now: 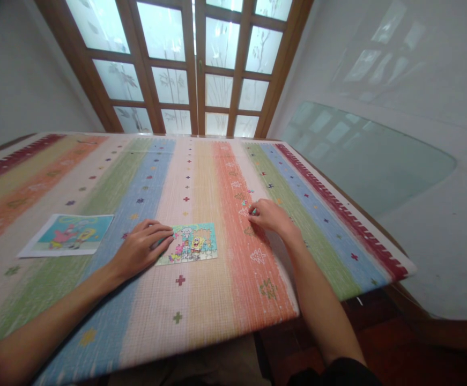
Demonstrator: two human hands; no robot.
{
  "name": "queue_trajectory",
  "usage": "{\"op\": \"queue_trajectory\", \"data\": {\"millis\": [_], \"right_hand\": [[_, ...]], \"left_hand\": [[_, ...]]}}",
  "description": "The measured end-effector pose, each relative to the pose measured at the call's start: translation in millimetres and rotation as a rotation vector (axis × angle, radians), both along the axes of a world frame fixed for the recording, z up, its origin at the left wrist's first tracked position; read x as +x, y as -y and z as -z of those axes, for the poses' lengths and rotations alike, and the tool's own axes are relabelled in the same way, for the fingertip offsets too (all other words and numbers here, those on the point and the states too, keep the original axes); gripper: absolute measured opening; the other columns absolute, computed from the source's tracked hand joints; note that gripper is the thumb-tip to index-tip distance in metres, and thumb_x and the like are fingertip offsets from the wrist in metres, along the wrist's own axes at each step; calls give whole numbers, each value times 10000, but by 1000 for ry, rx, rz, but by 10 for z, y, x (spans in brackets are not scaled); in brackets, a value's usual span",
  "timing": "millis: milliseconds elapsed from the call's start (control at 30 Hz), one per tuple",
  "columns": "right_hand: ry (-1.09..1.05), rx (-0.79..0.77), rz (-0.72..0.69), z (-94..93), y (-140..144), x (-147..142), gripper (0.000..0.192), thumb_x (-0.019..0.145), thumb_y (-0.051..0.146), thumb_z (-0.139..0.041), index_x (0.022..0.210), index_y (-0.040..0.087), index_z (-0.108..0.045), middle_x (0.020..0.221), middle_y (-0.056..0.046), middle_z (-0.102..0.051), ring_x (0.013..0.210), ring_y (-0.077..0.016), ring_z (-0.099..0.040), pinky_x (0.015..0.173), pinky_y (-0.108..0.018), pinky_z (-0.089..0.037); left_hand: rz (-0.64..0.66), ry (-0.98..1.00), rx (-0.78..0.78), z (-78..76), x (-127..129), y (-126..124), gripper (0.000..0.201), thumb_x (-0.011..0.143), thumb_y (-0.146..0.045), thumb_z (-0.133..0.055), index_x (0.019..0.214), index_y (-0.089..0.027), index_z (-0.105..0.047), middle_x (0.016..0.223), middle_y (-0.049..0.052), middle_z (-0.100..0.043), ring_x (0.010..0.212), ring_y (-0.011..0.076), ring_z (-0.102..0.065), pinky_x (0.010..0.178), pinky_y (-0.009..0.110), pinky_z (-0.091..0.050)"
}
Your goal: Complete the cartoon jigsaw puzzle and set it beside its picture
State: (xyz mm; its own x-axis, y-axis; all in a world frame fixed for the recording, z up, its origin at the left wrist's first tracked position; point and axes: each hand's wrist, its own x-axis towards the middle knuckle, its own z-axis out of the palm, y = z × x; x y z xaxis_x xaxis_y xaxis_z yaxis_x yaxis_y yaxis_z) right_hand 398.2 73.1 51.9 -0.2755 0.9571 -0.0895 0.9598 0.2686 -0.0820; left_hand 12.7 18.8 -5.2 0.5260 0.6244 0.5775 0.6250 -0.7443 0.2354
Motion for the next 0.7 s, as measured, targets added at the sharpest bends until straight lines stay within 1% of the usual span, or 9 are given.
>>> {"op": "queue_trajectory", "data": {"millis": [100,267,367,567,700], "right_hand": [[-4,5,14,17,-10,-10,117,946,190,-728,1016,175,-820,967,-98,-740,899,-241,-687,732,-278,-448],[-36,10,-14,19,-24,-5,92,937,170,-747,987,176,-824,993,-97,-735,915,-233,-682,780,-281,-457],[-21,5,-23,15,-20,-12,101,941,163,-737,985,179,-826,1032,-99,-731,941,-242,-679,784,-291,-454],[21,25,-79,22,15,-57,154,966,134,-659,977,173,-808,1061,-119,-709,1037,-255,-653,827,-286,-465],[109,79,-89,25,55,-154,226,1033,172,-566,982,156,-786,1087,-147,-689,1027,-255,-645,799,-285,-458]], "left_hand": [[11,5,-2,-13,3,2,222,1039,-292,-567,1039,-223,-779,1000,71,-782,940,243,-654,859,454,-570],[18,4,18,-18,5,7,197,1010,-232,-575,1053,-196,-763,1010,82,-782,934,247,-651,849,450,-574],[21,14,26,-19,2,10,199,994,-192,-567,1069,-194,-752,1012,81,-780,936,246,-653,842,444,-577],[35,14,47,-56,5,23,205,1006,-163,-538,1095,-189,-720,1066,87,-769,965,241,-659,863,441,-576],[11,10,24,-77,5,36,202,1005,-183,-543,1093,-211,-723,1051,80,-761,974,245,-660,862,449,-578]]}}
